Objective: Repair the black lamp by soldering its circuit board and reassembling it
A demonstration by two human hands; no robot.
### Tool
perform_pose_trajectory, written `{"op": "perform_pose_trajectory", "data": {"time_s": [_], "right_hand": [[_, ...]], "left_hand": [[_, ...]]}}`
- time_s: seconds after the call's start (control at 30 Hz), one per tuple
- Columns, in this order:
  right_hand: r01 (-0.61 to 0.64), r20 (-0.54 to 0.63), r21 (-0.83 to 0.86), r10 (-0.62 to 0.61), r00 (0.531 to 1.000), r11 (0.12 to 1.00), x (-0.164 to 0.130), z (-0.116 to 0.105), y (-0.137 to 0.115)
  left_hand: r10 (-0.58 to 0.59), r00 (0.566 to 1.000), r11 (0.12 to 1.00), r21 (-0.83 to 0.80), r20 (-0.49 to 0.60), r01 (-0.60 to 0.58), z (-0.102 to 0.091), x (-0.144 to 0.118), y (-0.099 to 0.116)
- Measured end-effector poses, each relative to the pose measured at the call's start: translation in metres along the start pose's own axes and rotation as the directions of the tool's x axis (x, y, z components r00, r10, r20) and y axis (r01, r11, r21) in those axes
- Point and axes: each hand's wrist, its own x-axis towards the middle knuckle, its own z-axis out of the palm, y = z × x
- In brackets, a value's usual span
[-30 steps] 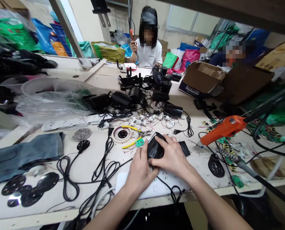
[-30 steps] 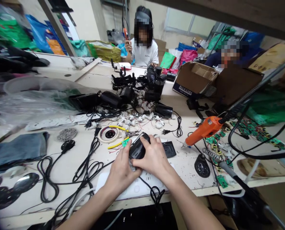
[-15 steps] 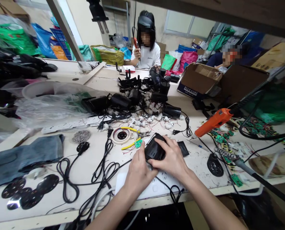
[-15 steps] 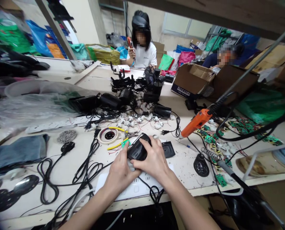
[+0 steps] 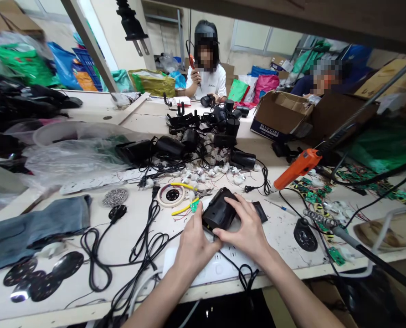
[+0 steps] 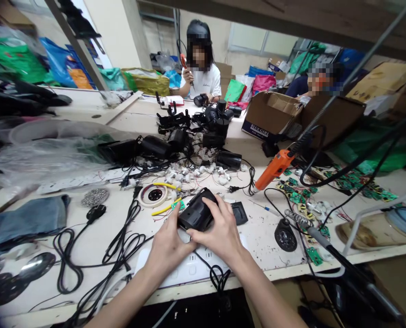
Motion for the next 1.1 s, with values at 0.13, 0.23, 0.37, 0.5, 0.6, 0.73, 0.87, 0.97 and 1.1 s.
{"op": "perform_pose_trajectory", "data": {"time_s": [0.13, 0.23, 0.37, 0.5, 0.6, 0.73, 0.87, 0.97, 1.1], "right_hand": [[-0.002, -0.049, 0.102, 0.007, 0.999, 0.995, -0.006, -0.012, 0.003], [-0.109, -0.061, 0.355, 0.140, 0.988, 0.928, -0.007, -0.028, 0.011], [-0.224, -0.003, 0.808, 0.383, 0.924, 0.545, -0.004, -0.047, 0.036], [-0.270, 0.102, 0.927, 0.520, 0.848, 0.260, -0.004, -0.054, 0.055], [-0.270, 0.163, 0.953, 0.518, 0.840, 0.138, -0.005, -0.050, 0.057], [-0.275, 0.201, 0.957, 0.486, 0.850, 0.086, -0.002, -0.044, 0.054], [-0.290, 0.160, 0.934, 0.479, 0.863, 0.210, 0.001, -0.041, 0.057], [-0.281, 0.088, 0.901, 0.496, 0.864, 0.332, 0.000, -0.041, 0.063], [-0.249, 0.016, 0.805, 0.400, 0.916, 0.539, 0.003, -0.045, 0.065]], "left_hand": [[0.033, 0.999, 0.999, 0.010, -0.012, -0.033, 0.000, 0.000, -0.002], [0.042, 0.999, 0.999, 0.033, -0.001, -0.042, 0.000, 0.000, -0.003], [0.063, 0.998, 0.996, 0.057, 0.013, -0.064, -0.001, -0.001, -0.003], [0.050, 0.998, 0.994, 0.095, 0.035, -0.053, -0.001, 0.000, -0.004], [0.072, 0.997, 0.991, 0.113, 0.031, -0.075, 0.000, 0.000, -0.006], [0.106, 0.994, 0.983, 0.150, 0.004, -0.105, 0.000, 0.000, -0.009], [0.136, 0.991, 0.974, 0.182, -0.006, -0.133, 0.000, 0.001, -0.011], [0.164, 0.986, 0.969, 0.189, -0.020, -0.157, -0.001, 0.002, -0.009], [0.171, 0.985, 0.966, 0.204, -0.032, -0.161, -0.003, 0.003, -0.006]]}}
